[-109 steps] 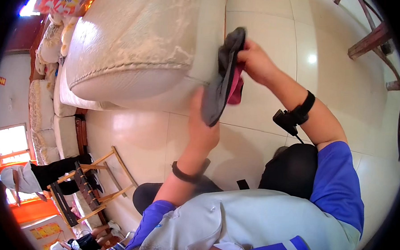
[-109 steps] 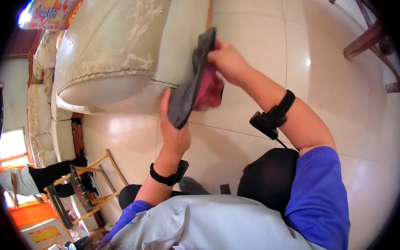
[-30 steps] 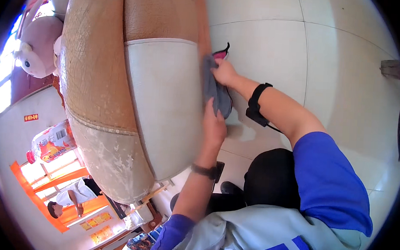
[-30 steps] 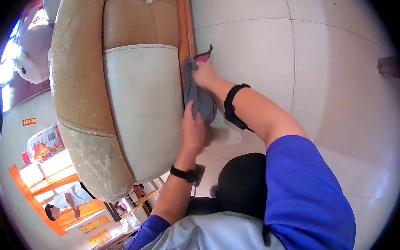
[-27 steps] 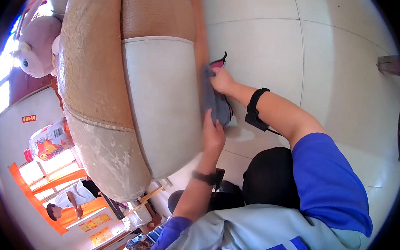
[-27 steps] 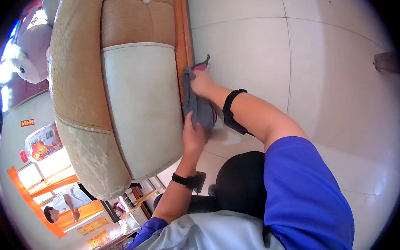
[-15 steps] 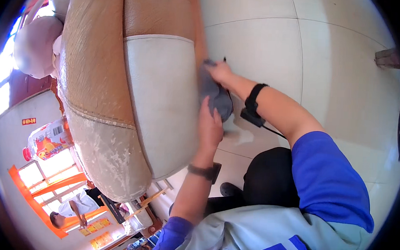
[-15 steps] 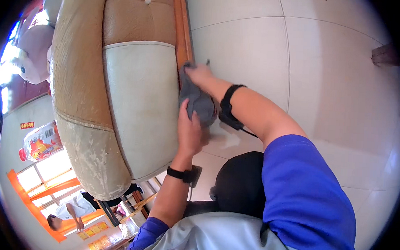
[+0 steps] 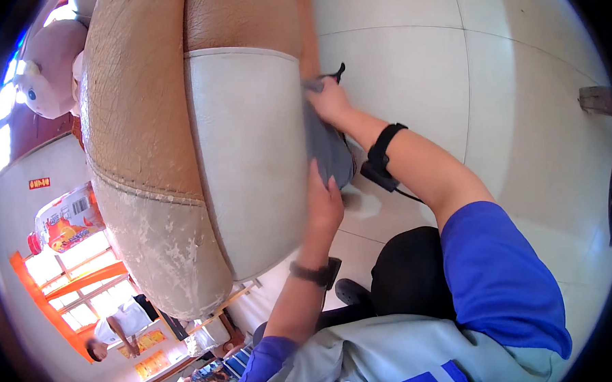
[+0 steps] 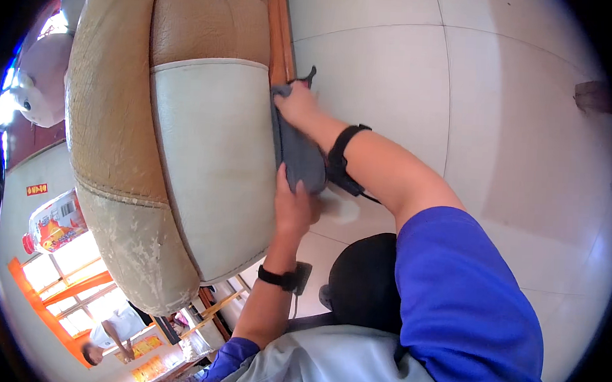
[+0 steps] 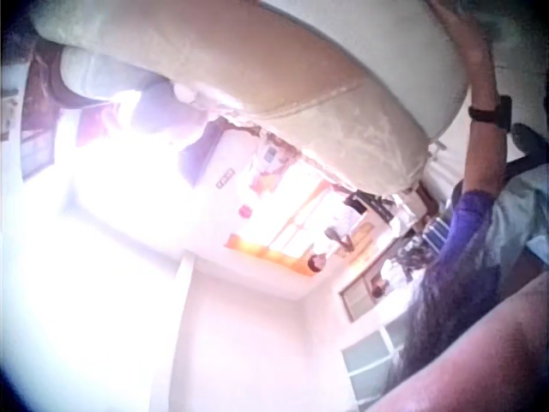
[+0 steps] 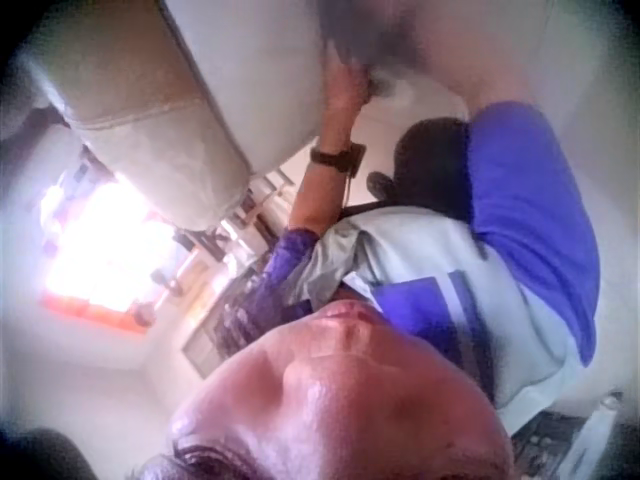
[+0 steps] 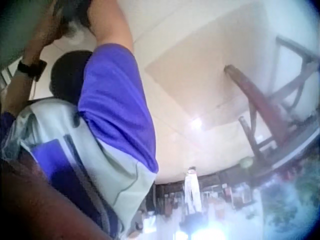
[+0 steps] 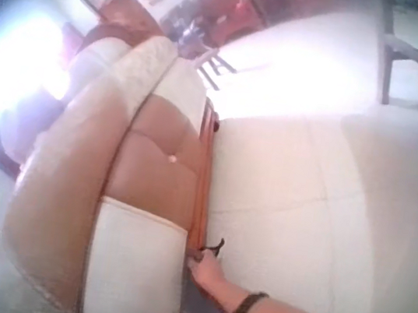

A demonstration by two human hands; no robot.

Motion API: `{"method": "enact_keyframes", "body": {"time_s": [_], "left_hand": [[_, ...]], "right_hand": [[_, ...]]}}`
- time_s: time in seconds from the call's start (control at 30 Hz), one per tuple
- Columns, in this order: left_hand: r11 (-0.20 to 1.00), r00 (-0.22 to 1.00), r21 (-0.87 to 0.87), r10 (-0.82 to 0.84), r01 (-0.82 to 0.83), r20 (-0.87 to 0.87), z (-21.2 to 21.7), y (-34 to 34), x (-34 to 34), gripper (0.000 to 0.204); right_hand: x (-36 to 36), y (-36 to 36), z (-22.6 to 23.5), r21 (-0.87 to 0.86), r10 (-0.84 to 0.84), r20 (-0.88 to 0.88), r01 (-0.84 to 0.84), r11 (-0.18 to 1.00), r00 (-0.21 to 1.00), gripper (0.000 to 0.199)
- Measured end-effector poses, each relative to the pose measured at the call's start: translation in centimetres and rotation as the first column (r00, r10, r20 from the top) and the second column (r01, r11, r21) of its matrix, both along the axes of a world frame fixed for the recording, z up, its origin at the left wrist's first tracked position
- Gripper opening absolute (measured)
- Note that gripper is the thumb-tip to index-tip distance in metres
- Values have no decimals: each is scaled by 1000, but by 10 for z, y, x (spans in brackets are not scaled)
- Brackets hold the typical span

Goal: The person wipes the surfaces and edges of a cream-colored couch and a wooden chair using a cloth.

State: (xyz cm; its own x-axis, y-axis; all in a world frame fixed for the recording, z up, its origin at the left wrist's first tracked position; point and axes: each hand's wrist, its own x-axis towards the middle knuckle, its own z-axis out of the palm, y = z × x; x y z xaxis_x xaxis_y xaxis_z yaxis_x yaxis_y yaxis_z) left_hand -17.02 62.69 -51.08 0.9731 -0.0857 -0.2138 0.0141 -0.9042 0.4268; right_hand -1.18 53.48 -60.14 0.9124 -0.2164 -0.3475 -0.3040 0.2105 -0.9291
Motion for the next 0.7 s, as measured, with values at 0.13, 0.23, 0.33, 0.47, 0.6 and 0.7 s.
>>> {"method": "enact_keyframes", "body": {"time_s": [0.13,0.23,0.33,0.47,0.6,0.7], "left_hand": [[996,996,78,53,-47,-73,-5,19,-36,50],[991,988,129,57,-38,-143,-12,35,-56,49],[996,966,86,37,-16,-256,-11,34,-58,48],[995,989,10,-100,101,-110,-14,31,-38,47],[982,975,9,-190,190,112,-10,8,-1,41],[999,1000,-46,2,-1,21,-7,6,5,45]], "right_hand": [[-48,14,6,-10,81,-12,-81,997,997,43],[-80,17,12,-66,241,2,-240,969,971,40],[-93,15,6,-200,509,38,-493,847,860,37],[-70,-6,2,95,400,32,-401,911,916,35],[-25,-19,-20,132,138,16,-139,982,990,47],[-30,-5,-4,34,202,-16,-202,979,979,55]]}}
